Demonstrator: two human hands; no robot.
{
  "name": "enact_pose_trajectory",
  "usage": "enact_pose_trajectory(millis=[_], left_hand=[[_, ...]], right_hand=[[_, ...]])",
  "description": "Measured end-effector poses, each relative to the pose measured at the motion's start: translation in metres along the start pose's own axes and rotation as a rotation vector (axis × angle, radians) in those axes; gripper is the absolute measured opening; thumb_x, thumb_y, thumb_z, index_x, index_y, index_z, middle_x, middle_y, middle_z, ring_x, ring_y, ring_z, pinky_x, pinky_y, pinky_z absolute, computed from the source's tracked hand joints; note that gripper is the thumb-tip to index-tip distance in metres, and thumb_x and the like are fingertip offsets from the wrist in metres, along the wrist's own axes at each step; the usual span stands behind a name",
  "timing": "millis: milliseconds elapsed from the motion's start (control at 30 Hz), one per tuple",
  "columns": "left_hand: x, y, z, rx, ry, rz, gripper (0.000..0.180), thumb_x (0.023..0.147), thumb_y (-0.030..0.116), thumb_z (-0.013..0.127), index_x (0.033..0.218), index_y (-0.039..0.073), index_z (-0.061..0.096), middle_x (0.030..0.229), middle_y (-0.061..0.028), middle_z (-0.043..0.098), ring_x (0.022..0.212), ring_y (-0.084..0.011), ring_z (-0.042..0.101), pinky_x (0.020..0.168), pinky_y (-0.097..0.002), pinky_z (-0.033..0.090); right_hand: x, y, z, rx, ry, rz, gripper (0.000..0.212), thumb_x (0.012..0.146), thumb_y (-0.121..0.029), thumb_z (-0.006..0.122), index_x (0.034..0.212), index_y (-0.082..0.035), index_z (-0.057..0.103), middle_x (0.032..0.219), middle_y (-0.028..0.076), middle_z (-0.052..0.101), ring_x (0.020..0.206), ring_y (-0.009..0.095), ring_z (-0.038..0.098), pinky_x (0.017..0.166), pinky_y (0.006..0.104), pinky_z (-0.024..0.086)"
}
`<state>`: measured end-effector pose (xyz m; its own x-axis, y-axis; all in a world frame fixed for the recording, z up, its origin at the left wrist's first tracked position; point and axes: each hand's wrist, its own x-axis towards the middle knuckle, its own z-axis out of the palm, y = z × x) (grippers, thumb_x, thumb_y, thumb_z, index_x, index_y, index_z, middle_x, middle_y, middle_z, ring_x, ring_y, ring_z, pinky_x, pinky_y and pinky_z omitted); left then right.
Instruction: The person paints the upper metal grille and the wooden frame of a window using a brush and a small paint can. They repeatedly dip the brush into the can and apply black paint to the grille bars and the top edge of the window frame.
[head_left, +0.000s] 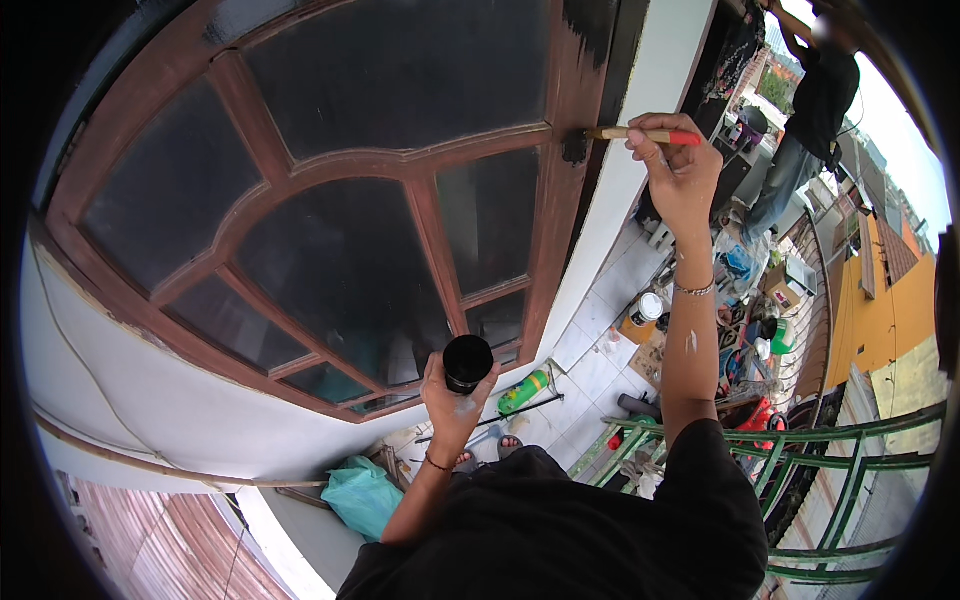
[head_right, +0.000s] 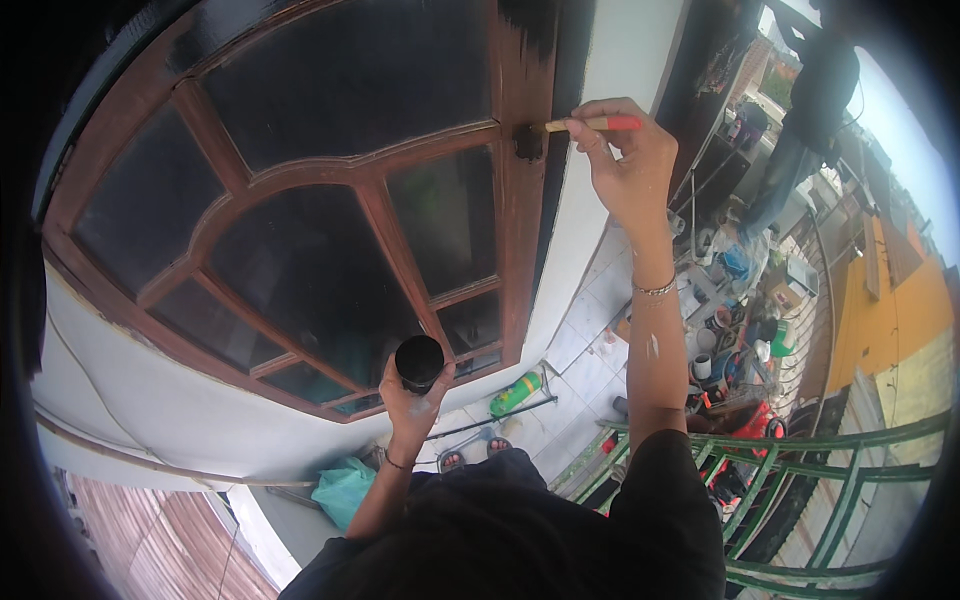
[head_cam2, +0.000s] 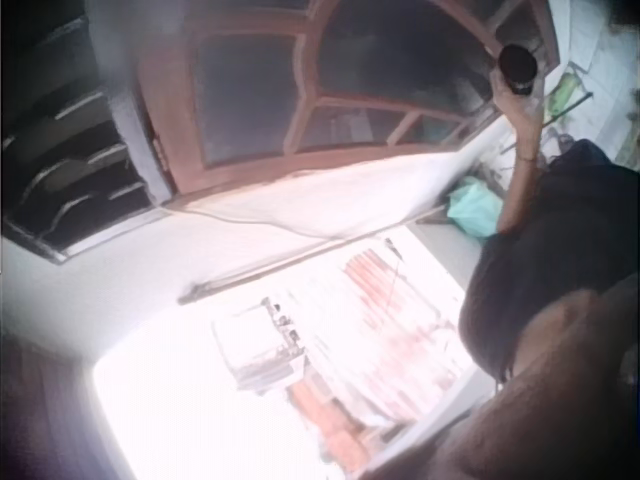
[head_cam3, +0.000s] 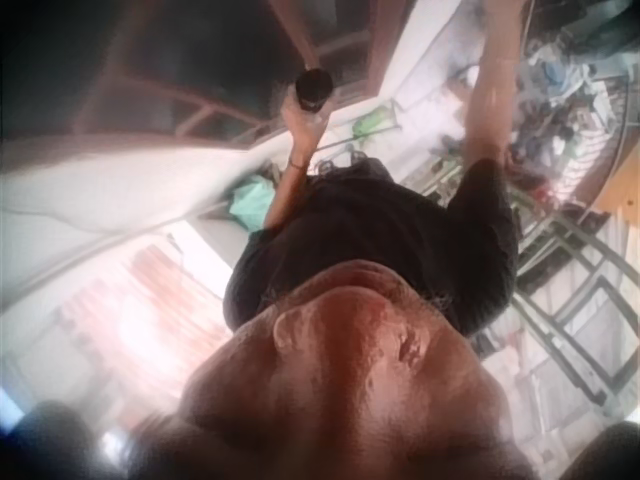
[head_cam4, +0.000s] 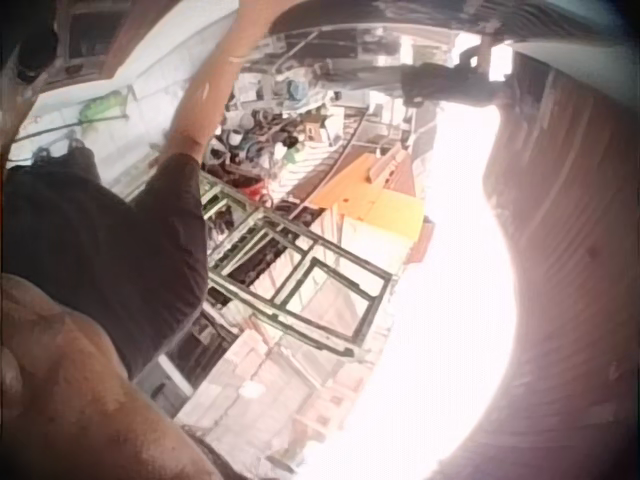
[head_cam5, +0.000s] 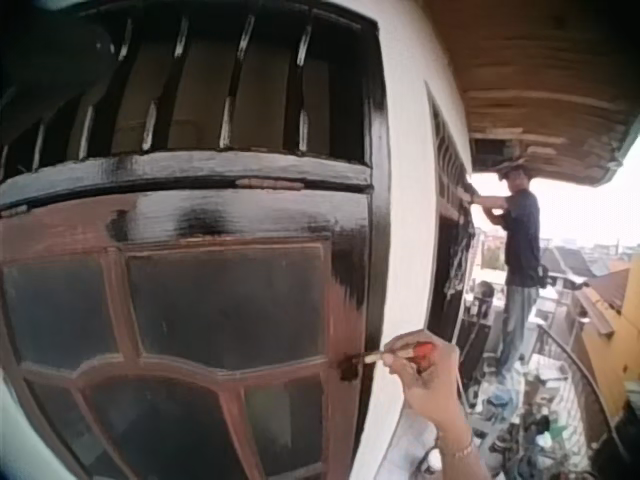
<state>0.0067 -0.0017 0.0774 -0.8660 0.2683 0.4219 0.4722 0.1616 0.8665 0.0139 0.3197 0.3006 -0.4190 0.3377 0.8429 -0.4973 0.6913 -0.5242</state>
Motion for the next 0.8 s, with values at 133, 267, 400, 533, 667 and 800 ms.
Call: enact_pose_trajectory(millis=[133, 267, 400, 533, 667, 800], left_hand=[[-0.012, -0.01, -0.006, -0.013, -0.006, -0.042, 0.043, 0.079, 0.013, 0.092, 0.109, -0.001, 0.064, 0.095, -0.0043, 0.071, 0.086, -0.0119, 0.065, 0.079, -0.0281, 0.054], [-0.025, -0.007, -0.006, -0.017, 0.016, -0.07, 0.043, 0.078, 0.012, 0.091, 0.109, -0.001, 0.065, 0.095, -0.0044, 0.071, 0.085, -0.0114, 0.065, 0.078, -0.0277, 0.054], [-0.033, -0.002, -0.005, -0.092, 0.001, -0.154, 0.041, 0.078, 0.012, 0.091, 0.11, 0.0, 0.066, 0.094, -0.0044, 0.072, 0.084, -0.0114, 0.066, 0.077, -0.0273, 0.053], [-0.042, -0.009, -0.01, -0.053, -0.029, -0.139, 0.042, 0.078, 0.011, 0.091, 0.11, 0.0, 0.066, 0.093, -0.0043, 0.072, 0.083, -0.0112, 0.066, 0.077, -0.027, 0.053], [-0.047, -0.009, -0.018, -0.056, -0.003, -0.224, 0.042, 0.076, 0.016, 0.092, 0.106, 0.0, 0.067, 0.096, -0.0123, 0.07, 0.086, -0.0245, 0.068, 0.08, -0.0341, 0.054], [-0.054, -0.011, -0.017, -0.1, 0.034, -0.289, 0.043, 0.077, 0.016, 0.092, 0.106, -0.001, 0.066, 0.096, -0.0109, 0.069, 0.085, -0.021, 0.067, 0.079, -0.0328, 0.054]], right_hand=[[0.031, -0.022, 0.002, 0.029, 0.073, -0.155, 0.02, 0.088, -0.006, 0.082, 0.1, 0.004, 0.07, 0.097, 0.009, 0.076, 0.081, 0.014, 0.072, 0.072, 0.0257, 0.057], [-0.012, -0.008, 0.006, -0.293, 0.117, -0.419, 0.02, 0.086, 0.009, 0.077, 0.102, 0.004, 0.066, 0.108, 0.017, 0.074, 0.089, 0.023, 0.075, 0.075, 0.0296, 0.062], [-0.111, 0.04, 0.031, -0.401, 0.103, -0.418, 0.019, 0.082, 0.014, 0.076, 0.093, 0.001, 0.066, 0.115, 0.015, 0.072, 0.096, 0.025, 0.074, 0.078, 0.0336, 0.066], [-0.215, 0.079, 0.029, -0.483, -0.16, -0.276, 0.023, 0.078, 0.018, 0.076, 0.089, 0.003, 0.061, 0.113, 0.017, 0.072, 0.099, 0.029, 0.075, 0.078, 0.0344, 0.067], [-0.236, 0.077, 0.009, -0.372, -0.204, -0.184, 0.025, 0.077, 0.015, 0.079, 0.089, 0.002, 0.061, 0.11, 0.016, 0.073, 0.095, 0.03, 0.076, 0.077, 0.0336, 0.066], [-0.16, 0.054, -0.006, -0.375, -0.323, -0.074, 0.027, 0.076, 0.0, 0.087, 0.088, 0.0, 0.063, 0.101, 0.015, 0.076, 0.089, 0.028, 0.077, 0.069, 0.0324, 0.063]])
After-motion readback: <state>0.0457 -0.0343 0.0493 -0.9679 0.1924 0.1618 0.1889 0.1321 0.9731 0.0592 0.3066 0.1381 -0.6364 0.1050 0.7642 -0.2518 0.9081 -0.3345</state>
